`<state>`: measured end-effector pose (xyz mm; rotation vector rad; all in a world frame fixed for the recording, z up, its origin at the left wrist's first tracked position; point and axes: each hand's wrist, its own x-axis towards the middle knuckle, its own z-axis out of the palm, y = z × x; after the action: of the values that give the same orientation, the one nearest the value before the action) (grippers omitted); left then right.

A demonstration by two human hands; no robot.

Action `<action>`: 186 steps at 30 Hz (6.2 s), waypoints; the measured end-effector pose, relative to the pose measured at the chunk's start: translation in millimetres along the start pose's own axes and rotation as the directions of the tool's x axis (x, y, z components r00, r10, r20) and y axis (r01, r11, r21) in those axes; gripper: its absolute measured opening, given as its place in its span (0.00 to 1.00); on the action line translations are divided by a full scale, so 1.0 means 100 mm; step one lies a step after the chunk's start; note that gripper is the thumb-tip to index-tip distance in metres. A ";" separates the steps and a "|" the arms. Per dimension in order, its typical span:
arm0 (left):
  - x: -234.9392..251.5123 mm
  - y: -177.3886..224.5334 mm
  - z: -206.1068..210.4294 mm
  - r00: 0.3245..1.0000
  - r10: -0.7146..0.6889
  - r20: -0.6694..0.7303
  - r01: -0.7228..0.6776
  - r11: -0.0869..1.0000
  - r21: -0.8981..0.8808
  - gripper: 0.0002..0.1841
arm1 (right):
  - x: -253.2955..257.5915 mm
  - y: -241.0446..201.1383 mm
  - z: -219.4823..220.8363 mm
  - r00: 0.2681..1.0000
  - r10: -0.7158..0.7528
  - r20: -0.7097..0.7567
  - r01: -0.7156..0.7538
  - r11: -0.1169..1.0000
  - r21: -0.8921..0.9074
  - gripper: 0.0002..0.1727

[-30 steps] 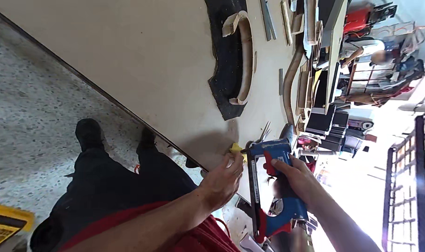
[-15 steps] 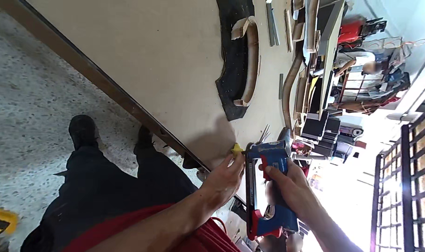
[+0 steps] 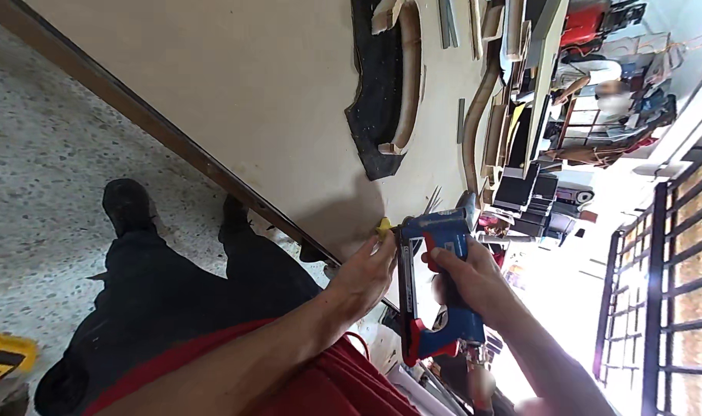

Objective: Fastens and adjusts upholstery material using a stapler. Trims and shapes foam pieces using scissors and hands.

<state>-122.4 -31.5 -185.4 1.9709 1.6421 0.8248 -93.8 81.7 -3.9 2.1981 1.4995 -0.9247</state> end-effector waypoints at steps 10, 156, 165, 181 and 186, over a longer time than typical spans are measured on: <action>-0.12 -0.17 0.01 0.994 0.089 -0.068 -0.093 0.994 -0.054 0.20 | 0.14 -0.43 -0.04 0.988 0.145 0.052 -0.135 0.978 -0.159 0.15; -0.10 0.08 0.27 0.990 0.016 -0.139 -0.004 0.996 0.089 0.20 | 0.65 -0.76 -0.30 0.955 0.219 0.201 -0.098 0.870 -0.483 0.15; -0.10 0.08 0.32 0.981 -0.006 -0.193 0.019 0.998 0.066 0.20 | 0.68 -0.89 -0.26 0.939 0.257 0.227 -0.118 0.864 -0.490 0.13; -0.10 0.10 0.25 0.989 0.006 -0.147 0.013 0.992 0.129 0.20 | 0.71 -0.81 -0.45 0.918 0.203 0.339 -0.049 0.909 -0.413 0.11; -0.10 0.14 0.31 0.982 0.060 -0.178 -0.020 0.976 0.218 0.20 | 0.63 -0.81 -0.62 0.941 0.109 0.320 0.016 0.931 -0.365 0.11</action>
<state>-91.8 -42.6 -199.9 2.1348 1.8721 0.8999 -132.1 195.1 7.2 1.7067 1.3245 -0.8711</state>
